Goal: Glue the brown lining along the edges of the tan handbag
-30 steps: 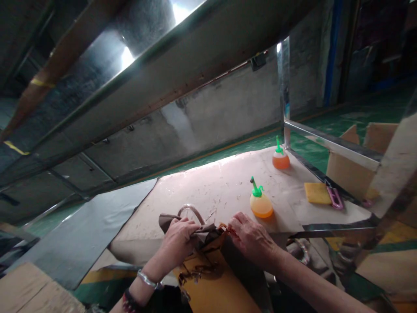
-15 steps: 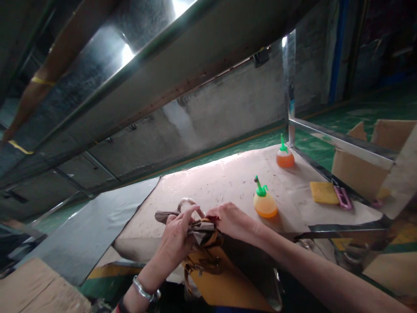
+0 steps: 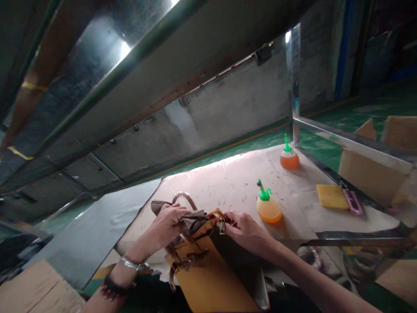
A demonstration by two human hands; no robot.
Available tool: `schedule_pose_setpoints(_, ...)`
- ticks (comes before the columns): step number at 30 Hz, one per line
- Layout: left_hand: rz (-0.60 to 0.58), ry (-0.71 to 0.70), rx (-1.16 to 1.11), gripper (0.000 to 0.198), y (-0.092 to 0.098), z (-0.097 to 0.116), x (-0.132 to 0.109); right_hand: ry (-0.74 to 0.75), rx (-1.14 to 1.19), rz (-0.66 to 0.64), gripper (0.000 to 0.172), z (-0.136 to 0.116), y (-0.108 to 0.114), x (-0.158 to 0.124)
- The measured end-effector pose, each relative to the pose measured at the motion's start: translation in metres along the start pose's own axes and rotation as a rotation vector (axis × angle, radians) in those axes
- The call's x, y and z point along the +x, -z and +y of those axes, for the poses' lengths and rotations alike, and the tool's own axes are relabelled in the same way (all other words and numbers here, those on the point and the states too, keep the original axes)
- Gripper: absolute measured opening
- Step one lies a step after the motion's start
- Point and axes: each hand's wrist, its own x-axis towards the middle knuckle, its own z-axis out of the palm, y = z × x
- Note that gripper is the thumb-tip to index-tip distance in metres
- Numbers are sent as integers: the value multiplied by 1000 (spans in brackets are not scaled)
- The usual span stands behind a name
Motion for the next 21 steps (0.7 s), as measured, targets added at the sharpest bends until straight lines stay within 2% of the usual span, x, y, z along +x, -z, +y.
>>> schedule_pose_setpoints(5, -31, -34, 71, 33, -12, 14, 2, 89, -118, 23, 14, -21, 4, 15)
schedule_pose_setpoints(9, -23, -93, 139, 34, -17, 25, -6, 90, -177, -76, 13, -32, 19, 25)
schedule_pose_setpoints(11, 46, -128, 137, 43, -21, 28, -10, 37, -168, -175, 9, -36, 27, 33)
schedule_pose_setpoints(14, 145, -214, 127, 69, -26, 31, -16, -104, -104, -400, 6, -38, 33, 50)
schedule_pose_setpoints(17, 134, -302, 184, 82, -27, 35, -20, -225, -22, -607, 9, -34, 29, 66)
schedule_pose_setpoints(21, 86, -306, 174, 79, -22, 35, -25, -324, 163, -736, 7, -20, 13, 77)
